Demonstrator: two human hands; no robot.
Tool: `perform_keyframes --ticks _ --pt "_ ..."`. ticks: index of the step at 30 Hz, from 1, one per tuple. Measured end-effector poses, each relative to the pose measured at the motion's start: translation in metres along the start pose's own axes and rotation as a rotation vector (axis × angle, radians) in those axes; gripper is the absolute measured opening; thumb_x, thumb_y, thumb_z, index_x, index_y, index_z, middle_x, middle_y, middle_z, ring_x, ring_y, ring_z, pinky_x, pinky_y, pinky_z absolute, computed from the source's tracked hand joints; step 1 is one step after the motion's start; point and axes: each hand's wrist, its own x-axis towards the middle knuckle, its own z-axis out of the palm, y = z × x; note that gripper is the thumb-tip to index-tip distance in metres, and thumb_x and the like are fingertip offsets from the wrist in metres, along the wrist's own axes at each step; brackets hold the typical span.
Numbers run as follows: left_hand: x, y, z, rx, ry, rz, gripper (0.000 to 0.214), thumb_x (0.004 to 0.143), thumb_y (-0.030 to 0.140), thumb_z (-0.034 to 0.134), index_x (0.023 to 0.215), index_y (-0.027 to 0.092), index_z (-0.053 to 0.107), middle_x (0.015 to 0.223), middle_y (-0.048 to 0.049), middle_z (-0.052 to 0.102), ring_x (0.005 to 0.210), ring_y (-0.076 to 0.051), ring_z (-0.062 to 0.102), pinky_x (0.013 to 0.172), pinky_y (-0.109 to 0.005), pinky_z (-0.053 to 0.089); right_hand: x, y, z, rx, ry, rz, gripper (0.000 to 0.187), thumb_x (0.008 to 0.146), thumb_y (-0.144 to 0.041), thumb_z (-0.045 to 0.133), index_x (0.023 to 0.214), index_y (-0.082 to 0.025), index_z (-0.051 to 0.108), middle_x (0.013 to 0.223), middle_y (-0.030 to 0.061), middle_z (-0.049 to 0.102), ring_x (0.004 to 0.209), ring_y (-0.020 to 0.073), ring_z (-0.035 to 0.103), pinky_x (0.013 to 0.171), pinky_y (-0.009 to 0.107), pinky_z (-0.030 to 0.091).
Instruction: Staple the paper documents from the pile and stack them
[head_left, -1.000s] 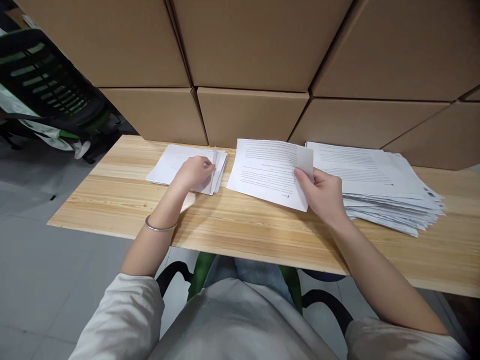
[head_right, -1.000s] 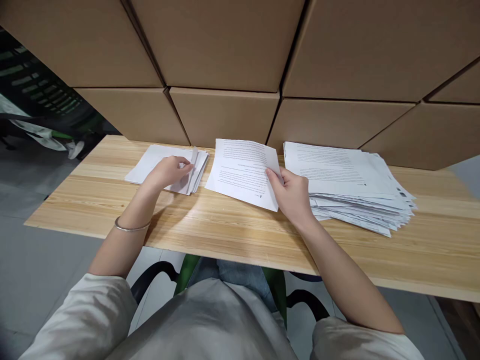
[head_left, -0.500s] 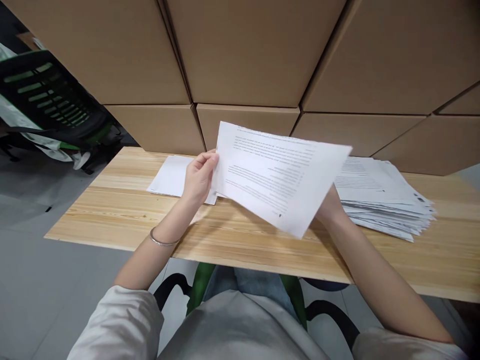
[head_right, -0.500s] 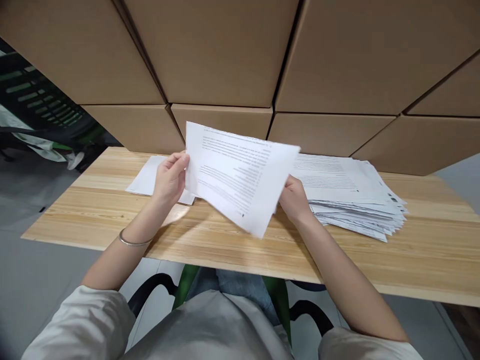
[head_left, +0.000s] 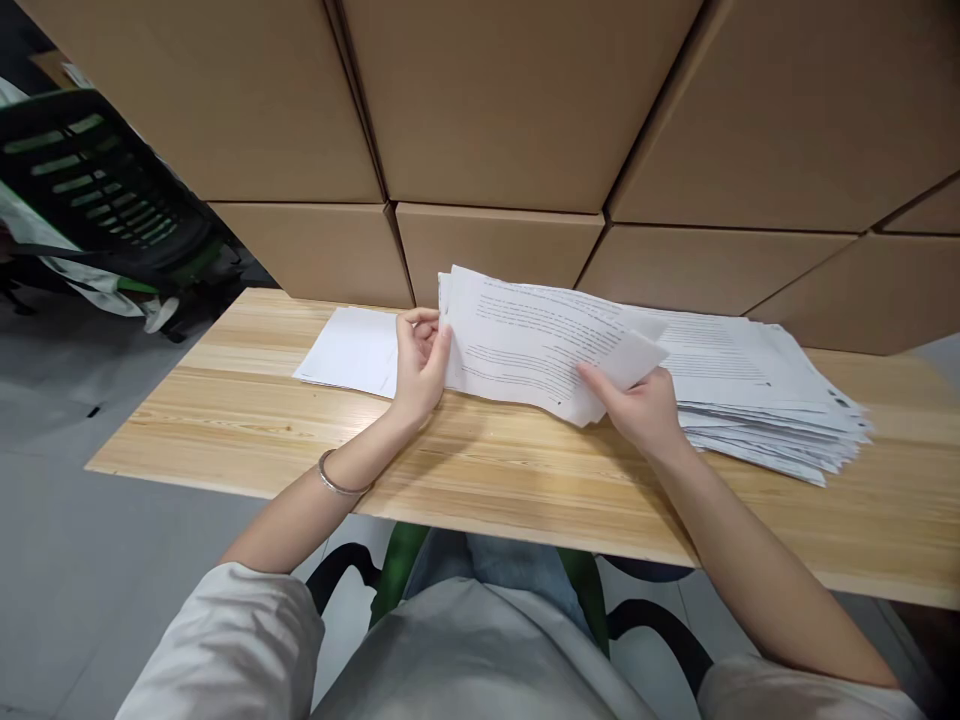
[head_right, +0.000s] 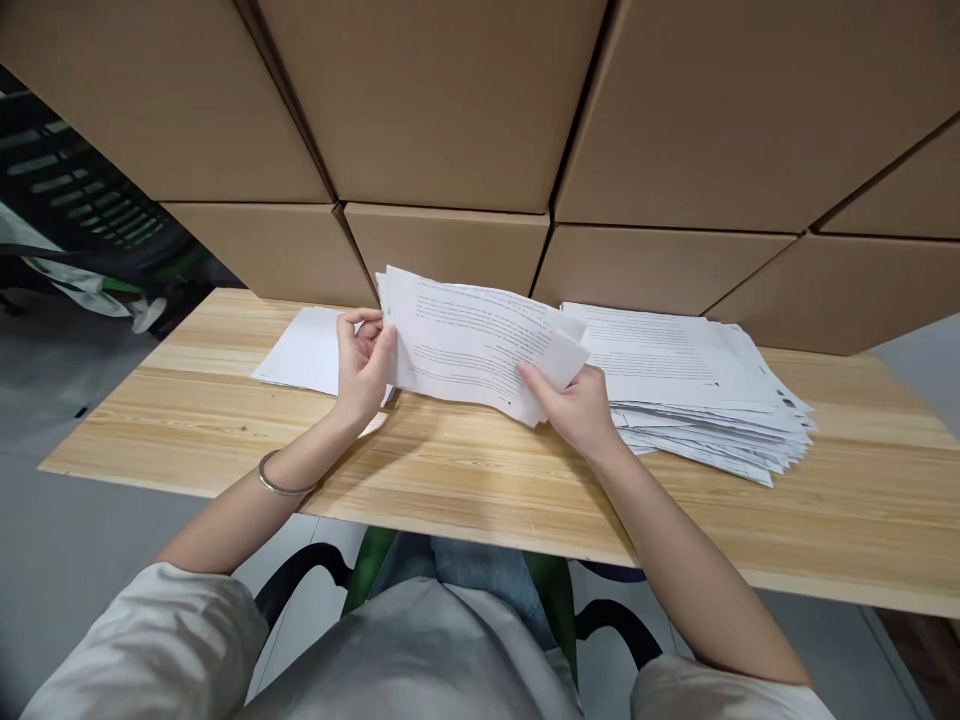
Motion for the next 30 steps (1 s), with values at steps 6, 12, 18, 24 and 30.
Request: perform_keyframes --ticks 6,12,18,24,30 --pt "-0.001 -0.002 -0.003 0.083 -0.197 0.042 0.061 0.095 0.061 0.047 0.145 0.027 0.042 0.137 -0.0121 0.06 0.125 -0.024 0.06 0.104 -0.036 0.048 0.002 -0.01 -0.002 -0.088 0.062 -0.005 0.027 0.078 -0.046 0.076 0.095 -0.026 0.077 0.099 0.0064 0.079 0.097 0.0318 0.073 0.085 0.049 0.06" --pt "0.0 -0.019 -0.001 0.031 -0.246 0.08 0.04 0.096 0.055 0.049 0.118 0.023 0.058 0.117 -0.0106 0.067 0.115 -0.023 0.063 0.102 -0.036 0.049 0.006 -0.015 -0.007 -0.072 -0.013 -0.072 0.032 0.084 -0.042 0.072 0.114 -0.03 0.074 0.119 0.0033 0.075 0.116 0.0267 0.068 0.101 0.045 0.054" --pt "0.002 -0.016 0.002 0.007 -0.241 -0.056 0.036 0.093 0.053 0.053 0.106 0.021 0.062 0.106 -0.0081 0.071 0.109 -0.023 0.065 0.096 -0.035 0.051 0.005 -0.011 -0.005 -0.089 0.011 0.021 0.027 0.086 -0.048 0.066 0.075 -0.024 0.072 0.076 0.002 0.071 0.075 0.0236 0.069 0.068 0.039 0.057" --pt "0.016 -0.001 -0.016 0.095 -0.278 -0.322 0.051 0.09 0.035 0.057 0.136 0.015 0.056 0.108 -0.0107 0.074 0.099 -0.023 0.07 0.088 -0.035 0.053 -0.006 -0.017 -0.002 -0.196 -0.117 -0.045 0.06 0.089 -0.043 0.063 0.147 -0.029 0.054 0.086 0.0015 0.072 0.066 0.0193 0.064 0.061 0.034 0.054" --pt "0.021 0.009 -0.029 0.687 -0.574 -0.449 0.054 0.091 0.031 0.055 0.141 0.011 0.057 0.142 -0.0185 0.062 0.128 -0.031 0.06 0.106 -0.039 0.044 -0.016 -0.033 0.007 -0.614 -0.501 -0.086 0.062 0.095 -0.03 0.048 0.157 -0.025 0.041 0.055 -0.0047 0.055 0.048 0.018 0.054 0.054 0.029 0.044"
